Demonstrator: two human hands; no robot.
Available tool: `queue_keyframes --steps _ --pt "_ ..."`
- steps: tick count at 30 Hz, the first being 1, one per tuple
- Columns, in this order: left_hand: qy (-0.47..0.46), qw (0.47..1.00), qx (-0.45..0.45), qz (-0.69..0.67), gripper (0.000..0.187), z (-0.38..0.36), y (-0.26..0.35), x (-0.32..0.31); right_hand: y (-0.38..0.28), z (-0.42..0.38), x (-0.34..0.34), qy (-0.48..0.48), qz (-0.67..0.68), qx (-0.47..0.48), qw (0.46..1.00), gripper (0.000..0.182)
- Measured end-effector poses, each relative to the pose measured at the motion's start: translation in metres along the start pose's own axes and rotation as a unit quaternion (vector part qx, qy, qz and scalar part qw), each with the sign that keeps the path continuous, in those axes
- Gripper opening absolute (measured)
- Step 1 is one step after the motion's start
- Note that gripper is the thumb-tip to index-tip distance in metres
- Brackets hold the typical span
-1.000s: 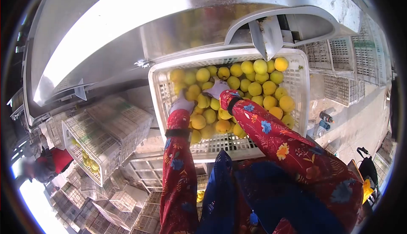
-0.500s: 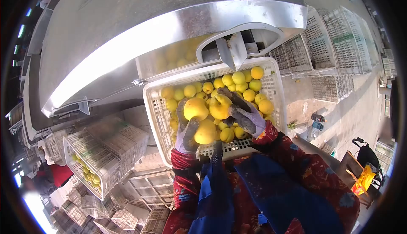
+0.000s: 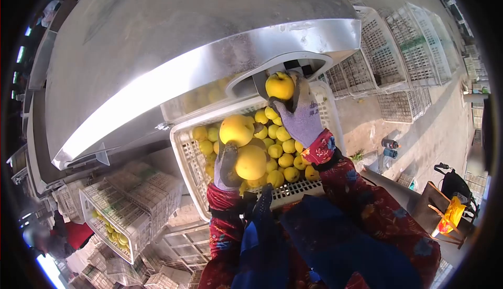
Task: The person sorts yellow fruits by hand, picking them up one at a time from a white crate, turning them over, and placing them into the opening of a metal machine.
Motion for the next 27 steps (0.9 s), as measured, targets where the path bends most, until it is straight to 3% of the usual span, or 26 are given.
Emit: queue_keyframes --steps 1,4,5,8,9,10,12,13,15,16,19,22,24,25,26,27 --pt "0.024 1.0 -0.008 0.008 0.079 0.003 -0.002 0.005 -0.003 0.01 -0.008 0.01 -0.056 0.044 0.997 0.065" --pt "0.009 0.998 0.021 -0.054 0.078 0.004 -0.008 0.0 0.009 0.048 -0.041 0.02 -0.199 0.06 0.978 0.06" --pt "0.009 0.998 0.015 -0.068 0.077 0.004 -0.007 -0.004 -0.003 0.049 -0.037 0.048 -0.215 0.104 0.97 0.054" --pt "-0.01 0.994 0.004 -0.105 0.072 0.008 0.0 -0.024 0.005 0.042 -0.005 -0.009 0.076 -0.027 0.997 0.069" --pt "-0.024 0.993 0.009 -0.115 0.069 0.008 0.003 -0.031 -0.007 0.026 0.017 0.027 0.084 -0.022 0.996 0.065" --pt "-0.039 0.991 0.011 -0.125 0.066 0.01 0.006 -0.039 -0.013 0.011 0.021 -0.061 0.121 -0.104 0.985 0.066" --pt "-0.077 0.988 0.028 -0.132 0.063 0.018 0.012 -0.062 -0.027 -0.017 -0.001 -0.235 0.212 -0.025 0.948 0.071" --pt "-0.097 0.986 0.037 -0.134 0.062 0.021 0.013 -0.071 -0.035 -0.025 0.0 -0.215 0.166 0.041 0.962 0.074" --pt "-0.109 0.976 -0.055 0.183 0.052 0.029 0.021 -0.062 -0.049 -0.03 0.003 -0.154 0.12 0.116 0.974 0.079" --pt "-0.111 0.93 -0.101 0.335 0.048 0.033 0.026 -0.06 -0.047 -0.028 0.005 -0.117 0.098 0.11 0.982 0.076" --pt "-0.141 0.791 -0.187 0.565 0.043 0.036 0.037 -0.07 -0.042 -0.022 0.014 -0.036 0.038 0.083 0.995 0.071" --pt "-0.102 0.908 -0.145 0.38 0.04 0.051 0.035 -0.062 -0.012 -0.002 0.008 0.023 0.048 0.02 0.998 0.072" --pt "-0.06 0.962 -0.09 0.249 0.04 0.052 0.035 -0.054 -0.007 0.02 -0.007 0.02 -0.039 0.058 0.997 0.068" --pt "-0.076 0.891 -0.208 0.397 0.041 0.047 0.049 -0.059 -0.001 0.035 -0.019 0.049 -0.112 0.082 0.989 0.069" --pt "-0.091 0.783 -0.316 0.529 0.041 0.035 0.056 -0.072 -0.001 0.041 -0.03 0.077 -0.183 0.106 0.974 0.069" --pt "-0.087 0.936 -0.18 0.291 0.047 0.042 0.043 -0.06 -0.018 0.044 -0.021 0.079 -0.13 0.108 0.982 0.069"
Point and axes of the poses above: each hand's wrist, its own z-axis towards the middle knuckle, its own x-axis out of the back of the hand, y = z × x, the point moved 10 cm from there along z, towards the middle knuckle, and after that the axes turned 6 degrees about -x, right-handed, at the moved point
